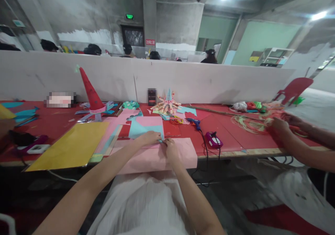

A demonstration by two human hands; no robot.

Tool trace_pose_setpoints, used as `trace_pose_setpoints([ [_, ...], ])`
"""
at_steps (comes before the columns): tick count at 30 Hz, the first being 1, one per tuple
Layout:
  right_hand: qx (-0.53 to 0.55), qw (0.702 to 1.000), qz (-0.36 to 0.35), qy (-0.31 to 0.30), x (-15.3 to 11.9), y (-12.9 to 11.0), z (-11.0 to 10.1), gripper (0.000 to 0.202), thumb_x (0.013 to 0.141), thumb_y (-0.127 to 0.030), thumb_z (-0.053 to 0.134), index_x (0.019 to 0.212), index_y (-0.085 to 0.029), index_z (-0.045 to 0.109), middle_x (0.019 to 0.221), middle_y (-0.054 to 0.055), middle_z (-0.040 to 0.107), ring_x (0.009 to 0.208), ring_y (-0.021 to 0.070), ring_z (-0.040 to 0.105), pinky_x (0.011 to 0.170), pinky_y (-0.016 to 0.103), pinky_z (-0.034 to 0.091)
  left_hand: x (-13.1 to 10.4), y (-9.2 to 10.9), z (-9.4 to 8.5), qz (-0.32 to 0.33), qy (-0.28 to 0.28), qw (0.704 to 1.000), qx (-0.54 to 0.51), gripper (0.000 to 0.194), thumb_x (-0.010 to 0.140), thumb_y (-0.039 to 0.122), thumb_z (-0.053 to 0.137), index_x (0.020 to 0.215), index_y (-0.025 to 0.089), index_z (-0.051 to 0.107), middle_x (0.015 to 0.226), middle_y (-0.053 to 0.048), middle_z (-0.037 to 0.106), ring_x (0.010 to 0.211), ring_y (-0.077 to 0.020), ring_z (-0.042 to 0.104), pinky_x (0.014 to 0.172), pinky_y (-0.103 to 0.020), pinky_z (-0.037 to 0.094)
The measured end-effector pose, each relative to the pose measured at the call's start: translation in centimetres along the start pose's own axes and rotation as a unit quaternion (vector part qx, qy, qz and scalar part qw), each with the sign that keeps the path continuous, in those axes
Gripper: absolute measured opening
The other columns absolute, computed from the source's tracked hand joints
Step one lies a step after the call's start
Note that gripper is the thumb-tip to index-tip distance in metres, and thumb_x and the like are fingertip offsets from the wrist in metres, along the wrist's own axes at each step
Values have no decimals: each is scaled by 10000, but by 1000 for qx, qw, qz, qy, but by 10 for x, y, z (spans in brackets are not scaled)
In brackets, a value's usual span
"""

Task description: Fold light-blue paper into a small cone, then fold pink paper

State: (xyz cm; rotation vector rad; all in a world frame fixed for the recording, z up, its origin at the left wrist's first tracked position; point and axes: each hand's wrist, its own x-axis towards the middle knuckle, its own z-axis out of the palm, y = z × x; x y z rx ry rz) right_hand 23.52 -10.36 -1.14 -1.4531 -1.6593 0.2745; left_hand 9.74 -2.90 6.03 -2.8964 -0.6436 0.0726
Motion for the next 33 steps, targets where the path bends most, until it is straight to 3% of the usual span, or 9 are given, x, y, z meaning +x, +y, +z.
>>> trace_pose_setpoints([
  [9, 2, 1000, 12, -5, 5, 7, 4, 338, 696, -8, 397, 833, -169, 661, 908, 69, 610, 824, 149, 560, 774, 253, 432, -8, -6, 12, 49, 82, 994, 58, 193, 788, 73, 472, 941, 162, 549, 928, -65, 608, 878, -177, 568, 743, -295, 398],
  [20, 1, 1000, -2, 11, 4, 10, 7, 285, 744, -97, 462, 939, -192, 645, 947, 68, 602, 883, 171, 546, 825, 293, 417, -4, -7, 16, 30, 59, 996, 55, 133, 795, 100, 477, 860, 153, 580, 853, -52, 621, 801, -163, 581, 693, -272, 397],
  [28, -23, 1000, 3, -2, 4, 11, 8, 391, 687, -6, 422, 926, -202, 661, 897, 70, 583, 854, 169, 535, 803, 273, 418, -2, -6, 19, 40, 92, 993, 55, 122, 808, 174, 483, 862, 165, 593, 882, -52, 622, 876, -171, 550, 881, -346, 316],
  [33, -35, 999, 0, -3, 3, 8, 5, 431, 670, 1, 407, 958, -207, 652, 946, 80, 559, 891, 183, 520, 827, 288, 412, -6, -6, 19, 32, 114, 990, 75, 244, 808, 93, 444, 1023, 171, 530, 946, -63, 618, 919, -169, 542, 930, -356, 275],
])
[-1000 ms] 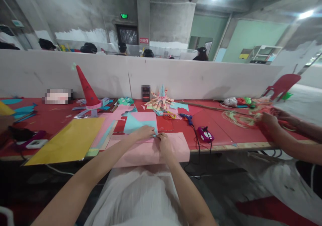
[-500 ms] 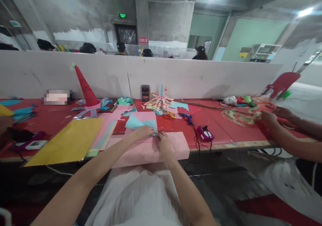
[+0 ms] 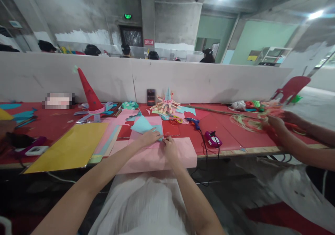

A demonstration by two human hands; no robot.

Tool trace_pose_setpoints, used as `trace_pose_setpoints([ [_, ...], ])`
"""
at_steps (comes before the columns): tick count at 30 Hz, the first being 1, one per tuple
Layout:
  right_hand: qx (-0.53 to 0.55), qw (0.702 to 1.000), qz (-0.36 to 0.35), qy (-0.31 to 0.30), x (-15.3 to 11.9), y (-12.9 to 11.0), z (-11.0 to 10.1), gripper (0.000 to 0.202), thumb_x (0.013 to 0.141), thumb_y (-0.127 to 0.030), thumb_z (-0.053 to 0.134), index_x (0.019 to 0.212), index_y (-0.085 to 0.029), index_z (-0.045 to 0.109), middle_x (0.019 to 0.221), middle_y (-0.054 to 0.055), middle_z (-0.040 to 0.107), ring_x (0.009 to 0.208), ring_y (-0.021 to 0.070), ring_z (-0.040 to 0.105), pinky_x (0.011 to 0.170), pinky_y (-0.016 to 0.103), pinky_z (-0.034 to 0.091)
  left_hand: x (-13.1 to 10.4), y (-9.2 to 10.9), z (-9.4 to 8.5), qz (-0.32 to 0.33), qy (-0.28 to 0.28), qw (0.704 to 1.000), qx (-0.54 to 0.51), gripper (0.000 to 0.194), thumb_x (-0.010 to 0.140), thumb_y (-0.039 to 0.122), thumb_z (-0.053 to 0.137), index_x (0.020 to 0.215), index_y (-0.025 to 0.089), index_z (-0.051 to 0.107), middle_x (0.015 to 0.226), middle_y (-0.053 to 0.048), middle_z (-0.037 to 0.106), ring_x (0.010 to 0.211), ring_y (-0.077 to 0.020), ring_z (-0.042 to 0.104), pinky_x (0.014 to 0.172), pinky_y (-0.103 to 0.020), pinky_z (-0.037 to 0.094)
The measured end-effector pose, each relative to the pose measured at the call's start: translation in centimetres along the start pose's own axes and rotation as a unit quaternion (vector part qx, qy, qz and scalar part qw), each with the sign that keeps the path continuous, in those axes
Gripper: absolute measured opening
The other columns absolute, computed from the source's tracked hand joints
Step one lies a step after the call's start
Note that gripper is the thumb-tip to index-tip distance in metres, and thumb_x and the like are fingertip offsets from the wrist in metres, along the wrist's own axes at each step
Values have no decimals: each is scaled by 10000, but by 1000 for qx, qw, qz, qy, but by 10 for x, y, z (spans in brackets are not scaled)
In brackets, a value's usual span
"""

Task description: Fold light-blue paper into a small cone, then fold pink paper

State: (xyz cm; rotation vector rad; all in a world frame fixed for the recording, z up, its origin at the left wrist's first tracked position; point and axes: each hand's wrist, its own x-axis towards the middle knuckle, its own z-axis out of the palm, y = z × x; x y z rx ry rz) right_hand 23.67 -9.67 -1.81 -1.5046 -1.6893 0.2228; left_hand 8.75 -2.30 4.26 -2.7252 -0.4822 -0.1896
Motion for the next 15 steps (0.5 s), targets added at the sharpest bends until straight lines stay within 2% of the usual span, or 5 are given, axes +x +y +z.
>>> trace_pose_setpoints([
  [3, -21, 1000, -2, -3, -1, -2, -2, 440, 660, 6, 396, 969, -177, 650, 962, 97, 549, 898, 193, 515, 835, 295, 407, -2, -2, 2, 0, 3, 1000, 5, 299, 812, 51, 405, 1068, 175, 499, 989, -63, 617, 897, -160, 552, 871, -318, 322],
  [8, -18, 1000, -7, -4, 0, -4, -3, 427, 672, -4, 397, 970, -181, 646, 910, 82, 553, 846, 177, 522, 800, 282, 416, 1, -5, 2, 19, -24, 1000, 0, 181, 803, 68, 442, 914, 160, 552, 918, -56, 630, 846, -165, 564, 774, -292, 367],
  [15, 36, 999, 6, 15, 3, -1, -1, 309, 722, -67, 432, 925, -156, 648, 922, 92, 584, 829, 176, 547, 755, 282, 431, 7, 0, -14, -22, -86, 996, -9, 157, 799, 86, 456, 854, 140, 593, 840, -80, 643, 793, -174, 591, 687, -277, 390],
])
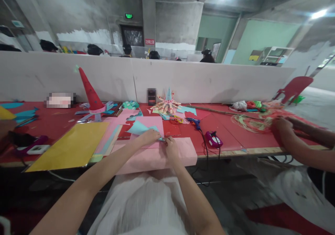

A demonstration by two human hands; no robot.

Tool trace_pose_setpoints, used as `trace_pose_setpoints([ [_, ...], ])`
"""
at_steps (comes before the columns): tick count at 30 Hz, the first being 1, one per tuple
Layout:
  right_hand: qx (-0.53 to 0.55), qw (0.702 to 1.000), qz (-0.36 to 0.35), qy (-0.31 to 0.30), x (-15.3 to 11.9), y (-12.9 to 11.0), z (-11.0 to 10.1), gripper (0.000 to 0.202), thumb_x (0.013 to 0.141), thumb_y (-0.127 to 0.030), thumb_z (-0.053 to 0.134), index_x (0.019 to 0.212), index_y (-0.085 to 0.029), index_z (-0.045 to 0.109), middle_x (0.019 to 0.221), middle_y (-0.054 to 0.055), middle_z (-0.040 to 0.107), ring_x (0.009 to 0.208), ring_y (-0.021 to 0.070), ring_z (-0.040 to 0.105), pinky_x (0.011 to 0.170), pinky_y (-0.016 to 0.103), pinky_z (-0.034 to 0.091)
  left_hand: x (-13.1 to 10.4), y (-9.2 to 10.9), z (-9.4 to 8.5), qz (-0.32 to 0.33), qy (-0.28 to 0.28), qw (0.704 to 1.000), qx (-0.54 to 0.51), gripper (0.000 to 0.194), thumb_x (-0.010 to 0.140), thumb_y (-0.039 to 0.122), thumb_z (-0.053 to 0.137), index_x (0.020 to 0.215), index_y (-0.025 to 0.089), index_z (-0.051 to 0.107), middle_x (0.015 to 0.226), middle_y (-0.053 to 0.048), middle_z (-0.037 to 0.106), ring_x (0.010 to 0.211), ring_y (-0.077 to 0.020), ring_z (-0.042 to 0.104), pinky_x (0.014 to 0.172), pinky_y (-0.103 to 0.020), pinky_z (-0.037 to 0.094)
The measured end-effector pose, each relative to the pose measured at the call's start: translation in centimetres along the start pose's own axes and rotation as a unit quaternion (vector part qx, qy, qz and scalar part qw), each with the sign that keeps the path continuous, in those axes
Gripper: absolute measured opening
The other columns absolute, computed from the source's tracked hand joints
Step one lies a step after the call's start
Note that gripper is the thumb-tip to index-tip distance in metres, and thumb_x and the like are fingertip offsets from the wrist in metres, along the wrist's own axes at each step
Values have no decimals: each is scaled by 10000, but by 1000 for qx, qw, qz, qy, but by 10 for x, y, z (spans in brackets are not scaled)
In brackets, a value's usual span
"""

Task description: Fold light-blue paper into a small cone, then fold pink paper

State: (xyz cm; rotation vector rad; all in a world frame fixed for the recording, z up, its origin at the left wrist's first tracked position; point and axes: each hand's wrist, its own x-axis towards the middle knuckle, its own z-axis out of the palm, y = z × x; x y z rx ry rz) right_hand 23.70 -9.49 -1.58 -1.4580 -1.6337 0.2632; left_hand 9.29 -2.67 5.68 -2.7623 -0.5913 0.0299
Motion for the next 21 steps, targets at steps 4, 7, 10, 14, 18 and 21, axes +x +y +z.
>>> trace_pose_setpoints([
  [4, 29, 1000, -7, 1, -2, -1, -3, 244, 743, -124, 457, 885, -159, 652, 884, 79, 601, 815, 167, 554, 754, 282, 432, -2, 5, -12, -16, -32, 999, -18, 159, 790, 103, 464, 846, 129, 610, 822, -91, 648, 776, -193, 607, 634, -273, 393],
  [7, 36, 999, 8, -2, -2, -2, -4, 255, 738, -121, 456, 888, -172, 657, 896, 74, 606, 807, 164, 559, 743, 281, 434, -2, 6, -19, -25, -47, 998, -23, 182, 803, 148, 447, 847, 132, 622, 815, -96, 649, 762, -195, 614, 611, -263, 393],
  [10, 51, 998, 24, -5, -3, -3, -4, 243, 740, -149, 467, 885, -176, 661, 908, 76, 611, 785, 165, 562, 718, 276, 437, 0, 6, -24, -53, -70, 995, -51, 214, 814, 226, 436, 845, 147, 632, 832, -97, 655, 757, -197, 615, 603, -259, 397],
  [14, 58, 998, 23, -3, -3, -2, -2, 233, 750, -178, 466, 869, -161, 665, 881, 77, 609, 767, 167, 559, 695, 272, 437, 2, 4, -26, -87, -85, 988, -97, 239, 806, 309, 451, 918, 174, 613, 838, -86, 660, 749, -205, 615, 581, -254, 394],
  [18, 27, 999, 16, -10, -2, 0, -2, 271, 756, -129, 444, 896, -177, 670, 886, 74, 597, 821, 168, 550, 748, 274, 427, -1, 3, -23, -73, -69, 990, -100, 239, 803, 300, 458, 925, 159, 607, 864, -88, 646, 749, -206, 607, 575, -260, 394],
  [21, 2, 1000, 10, -17, -2, 0, -2, 305, 763, -96, 428, 914, -196, 672, 904, 73, 595, 847, 168, 543, 788, 277, 416, -4, 3, -16, -45, -46, 995, -77, 238, 821, 267, 429, 897, 147, 620, 885, -100, 624, 780, -201, 593, 606, -270, 398],
])
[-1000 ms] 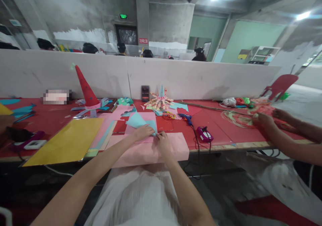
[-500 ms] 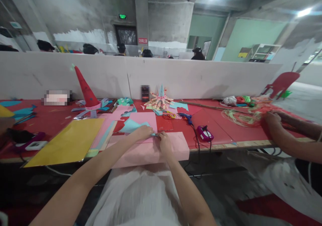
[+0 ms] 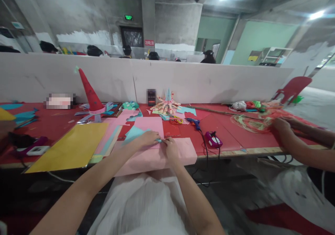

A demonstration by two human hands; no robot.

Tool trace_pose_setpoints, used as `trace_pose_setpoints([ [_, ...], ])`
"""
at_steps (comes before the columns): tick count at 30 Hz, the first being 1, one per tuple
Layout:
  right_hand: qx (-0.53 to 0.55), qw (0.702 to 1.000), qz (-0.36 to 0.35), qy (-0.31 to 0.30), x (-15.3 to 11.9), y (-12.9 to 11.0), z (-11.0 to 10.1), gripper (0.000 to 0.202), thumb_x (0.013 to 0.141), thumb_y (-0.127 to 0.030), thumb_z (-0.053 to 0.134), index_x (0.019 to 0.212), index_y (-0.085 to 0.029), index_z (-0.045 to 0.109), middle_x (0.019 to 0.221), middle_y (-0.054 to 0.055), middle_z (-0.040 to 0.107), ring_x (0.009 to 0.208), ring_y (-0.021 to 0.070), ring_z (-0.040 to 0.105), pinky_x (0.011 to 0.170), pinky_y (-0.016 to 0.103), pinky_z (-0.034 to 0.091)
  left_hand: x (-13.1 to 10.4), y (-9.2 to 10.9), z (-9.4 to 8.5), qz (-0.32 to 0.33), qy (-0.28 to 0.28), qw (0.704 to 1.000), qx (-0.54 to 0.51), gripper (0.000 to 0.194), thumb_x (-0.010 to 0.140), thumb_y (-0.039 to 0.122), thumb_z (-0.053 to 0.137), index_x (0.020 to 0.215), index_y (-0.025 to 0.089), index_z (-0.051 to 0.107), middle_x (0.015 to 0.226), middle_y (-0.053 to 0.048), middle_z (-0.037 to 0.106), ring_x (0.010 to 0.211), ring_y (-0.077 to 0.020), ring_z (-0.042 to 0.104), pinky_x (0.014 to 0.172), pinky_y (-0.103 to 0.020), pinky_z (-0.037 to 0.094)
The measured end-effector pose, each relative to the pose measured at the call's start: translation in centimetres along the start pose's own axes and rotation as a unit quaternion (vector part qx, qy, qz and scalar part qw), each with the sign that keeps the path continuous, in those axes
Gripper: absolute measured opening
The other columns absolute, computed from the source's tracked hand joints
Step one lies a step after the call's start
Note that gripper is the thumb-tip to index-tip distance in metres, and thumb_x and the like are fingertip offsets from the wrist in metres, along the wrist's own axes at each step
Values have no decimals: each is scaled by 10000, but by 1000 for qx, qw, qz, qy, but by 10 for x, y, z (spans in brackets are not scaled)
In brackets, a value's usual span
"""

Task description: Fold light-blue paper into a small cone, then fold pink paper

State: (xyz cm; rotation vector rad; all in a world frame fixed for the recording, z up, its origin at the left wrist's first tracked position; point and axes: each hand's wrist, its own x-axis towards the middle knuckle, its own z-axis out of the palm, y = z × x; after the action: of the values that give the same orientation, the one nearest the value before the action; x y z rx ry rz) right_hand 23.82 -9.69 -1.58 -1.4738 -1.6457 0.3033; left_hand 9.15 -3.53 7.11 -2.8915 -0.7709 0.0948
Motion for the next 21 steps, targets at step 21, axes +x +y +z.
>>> trace_pose_setpoints([
  [21, -77, 997, -2, -3, -1, -13, -5, 389, 716, -27, 392, 1003, -158, 619, 983, 95, 570, 918, 178, 521, 829, 275, 408, 1, 0, 15, 45, 64, 993, 84, 183, 827, 163, 445, 958, 160, 573, 856, -63, 647, 777, -175, 597, 673, -284, 362],
])
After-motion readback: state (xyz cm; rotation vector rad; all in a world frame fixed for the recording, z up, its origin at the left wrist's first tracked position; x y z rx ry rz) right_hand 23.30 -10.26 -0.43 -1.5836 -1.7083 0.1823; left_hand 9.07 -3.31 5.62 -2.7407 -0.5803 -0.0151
